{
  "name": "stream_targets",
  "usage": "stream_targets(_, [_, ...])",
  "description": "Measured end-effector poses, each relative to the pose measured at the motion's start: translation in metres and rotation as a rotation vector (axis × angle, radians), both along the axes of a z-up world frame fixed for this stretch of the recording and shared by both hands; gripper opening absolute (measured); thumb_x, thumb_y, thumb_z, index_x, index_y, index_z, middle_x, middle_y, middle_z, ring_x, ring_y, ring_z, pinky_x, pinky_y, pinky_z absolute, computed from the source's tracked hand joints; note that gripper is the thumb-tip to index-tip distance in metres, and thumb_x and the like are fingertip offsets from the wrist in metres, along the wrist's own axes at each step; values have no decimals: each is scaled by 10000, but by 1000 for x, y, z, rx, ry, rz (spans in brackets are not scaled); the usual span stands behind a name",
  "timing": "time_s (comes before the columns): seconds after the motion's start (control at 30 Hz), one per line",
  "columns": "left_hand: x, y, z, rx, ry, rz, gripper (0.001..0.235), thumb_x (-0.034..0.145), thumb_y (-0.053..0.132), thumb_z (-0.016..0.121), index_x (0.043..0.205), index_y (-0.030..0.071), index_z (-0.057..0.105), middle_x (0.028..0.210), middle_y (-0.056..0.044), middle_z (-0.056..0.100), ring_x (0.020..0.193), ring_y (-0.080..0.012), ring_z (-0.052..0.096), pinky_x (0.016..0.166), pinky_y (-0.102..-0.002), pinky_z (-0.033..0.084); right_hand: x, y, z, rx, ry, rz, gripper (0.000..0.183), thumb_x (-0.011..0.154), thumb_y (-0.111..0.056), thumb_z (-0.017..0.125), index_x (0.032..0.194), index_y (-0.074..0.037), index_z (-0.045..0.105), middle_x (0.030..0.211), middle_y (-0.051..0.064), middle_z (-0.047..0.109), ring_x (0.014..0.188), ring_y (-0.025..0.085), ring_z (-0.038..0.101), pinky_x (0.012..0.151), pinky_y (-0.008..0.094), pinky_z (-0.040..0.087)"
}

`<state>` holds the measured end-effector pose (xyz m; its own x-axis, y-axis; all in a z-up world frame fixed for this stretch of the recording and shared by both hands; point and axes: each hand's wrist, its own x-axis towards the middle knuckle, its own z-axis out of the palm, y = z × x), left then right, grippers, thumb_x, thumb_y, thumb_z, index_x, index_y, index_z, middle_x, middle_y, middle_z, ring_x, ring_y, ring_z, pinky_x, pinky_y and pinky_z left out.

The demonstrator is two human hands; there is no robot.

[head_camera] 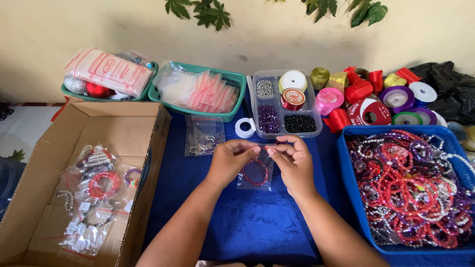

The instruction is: The person is packing handmade beaded bracelets into small individual clear plastic zip-lock bags at a workbench.

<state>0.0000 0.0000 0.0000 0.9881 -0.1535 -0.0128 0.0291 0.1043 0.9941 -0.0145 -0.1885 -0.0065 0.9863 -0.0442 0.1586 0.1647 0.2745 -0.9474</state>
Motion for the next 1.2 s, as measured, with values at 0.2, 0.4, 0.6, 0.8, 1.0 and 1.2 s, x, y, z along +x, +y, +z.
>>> stream_targets(0.2, [4,-2,-16,-92,-1,-11,189,904,130,782,1018,-20,767,921,-72,786,813,-81,710,732,-225,576,-4,3,11,20,-14,5,453,880,64,725,1281,-26,534,1091,148,748,996,141,700,917,273,558])
stream_targets(0.4, [0,-3,-6,-31,-14,1,166,910,108,776,1009,-24,779,910,-80,789,802,-79,705,714,-222,570,-2,4,8,-21,7,-35,475,895,55,733,1309,-26,517,1065,179,757,972,161,705,887,265,543])
stream_targets(0.6, [0,-7,-8,-41,-62,8,140,921,98,761,990,-24,762,923,-77,788,835,-90,721,751,-231,588,1,2,-10,125,-91,6,447,920,82,726,1232,-52,436,1050,170,736,989,168,706,900,279,547])
stream_targets(0.8, [0,-10,-15,-113,-88,-14,131,935,92,753,1000,-20,735,962,-77,779,877,-98,720,794,-246,590,-4,4,3,109,-64,-21,488,886,104,708,1260,-61,442,1054,144,727,992,157,695,898,281,544])
stream_targets(1.0, [0,-9,-14,-92,-92,-18,132,926,90,759,995,-22,745,948,-77,779,864,-97,718,780,-247,588,-4,8,13,87,-12,6,558,886,88,697,1357,-68,441,1032,151,729,963,155,692,896,265,541])
stream_targets(1.2, [-1,-9,-13,-46,-60,-23,155,914,88,768,1001,-39,752,962,-93,782,860,-103,711,784,-255,587,2,3,-19,109,-112,48,484,965,74,693,1315,-55,384,1046,130,701,979,144,671,892,258,525])
